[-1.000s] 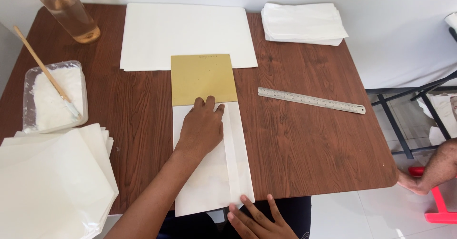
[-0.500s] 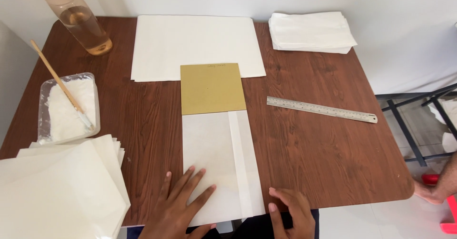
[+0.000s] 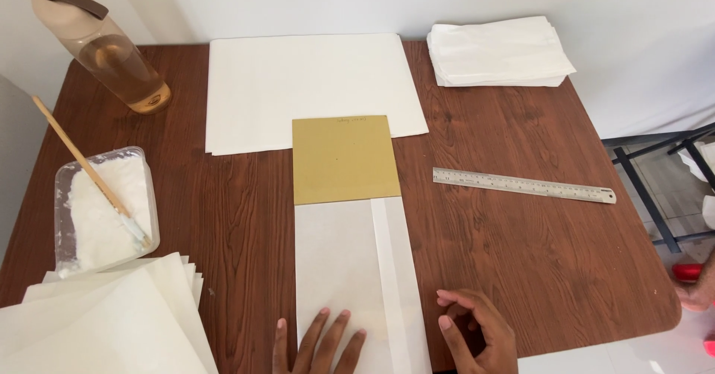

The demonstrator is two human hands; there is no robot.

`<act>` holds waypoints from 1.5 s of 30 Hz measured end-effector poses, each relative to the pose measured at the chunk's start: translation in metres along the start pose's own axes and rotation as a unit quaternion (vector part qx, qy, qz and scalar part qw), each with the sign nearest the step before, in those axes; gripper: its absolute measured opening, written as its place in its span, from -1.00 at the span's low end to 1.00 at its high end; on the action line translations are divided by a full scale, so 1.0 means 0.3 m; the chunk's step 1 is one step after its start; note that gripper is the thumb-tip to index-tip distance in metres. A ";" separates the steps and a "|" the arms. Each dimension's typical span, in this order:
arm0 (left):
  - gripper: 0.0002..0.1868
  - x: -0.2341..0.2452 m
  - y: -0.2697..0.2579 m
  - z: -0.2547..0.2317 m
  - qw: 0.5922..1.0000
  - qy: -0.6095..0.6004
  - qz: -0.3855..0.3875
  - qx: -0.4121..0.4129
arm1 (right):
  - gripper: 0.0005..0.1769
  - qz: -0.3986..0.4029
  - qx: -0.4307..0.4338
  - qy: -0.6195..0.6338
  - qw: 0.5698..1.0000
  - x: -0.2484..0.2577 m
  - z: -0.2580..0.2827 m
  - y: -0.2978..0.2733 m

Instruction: The person is manually constructing a paper bag by folding paper around a template and applying glue with a brush.

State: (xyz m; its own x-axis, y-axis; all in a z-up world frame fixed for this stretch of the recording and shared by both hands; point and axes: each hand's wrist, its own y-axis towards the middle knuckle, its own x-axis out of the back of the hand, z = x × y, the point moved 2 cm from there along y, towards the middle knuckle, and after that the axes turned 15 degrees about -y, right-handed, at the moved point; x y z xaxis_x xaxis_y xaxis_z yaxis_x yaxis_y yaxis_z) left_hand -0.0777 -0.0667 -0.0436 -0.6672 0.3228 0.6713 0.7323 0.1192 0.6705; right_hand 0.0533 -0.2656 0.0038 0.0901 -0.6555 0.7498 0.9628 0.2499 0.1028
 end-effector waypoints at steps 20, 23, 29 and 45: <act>-0.16 0.003 0.104 0.061 0.970 0.106 0.212 0.043 | -0.51 0.060 0.252 -0.040 0.965 -0.059 0.119 0.023; -0.07 0.002 0.169 0.066 0.870 -0.029 0.465 0.161 | -0.47 0.067 0.266 -0.081 0.958 -0.097 0.129 0.009; -0.42 0.074 0.279 0.079 0.865 -0.167 0.450 0.144 | -0.54 0.039 0.266 -0.118 0.956 -0.149 0.137 -0.006; -0.62 0.058 0.319 0.098 0.904 -0.324 0.229 0.156 | -0.70 0.071 0.215 -0.099 0.969 -0.138 0.180 0.039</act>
State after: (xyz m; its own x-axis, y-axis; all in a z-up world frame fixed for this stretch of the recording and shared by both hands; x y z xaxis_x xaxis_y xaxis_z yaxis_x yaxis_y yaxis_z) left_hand -0.0152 -0.0221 0.0230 -0.1381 0.8764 0.4614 0.9819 0.0600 0.1799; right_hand 0.0469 -0.1971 0.0093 0.1232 -0.4541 0.8824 0.7454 0.6294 0.2198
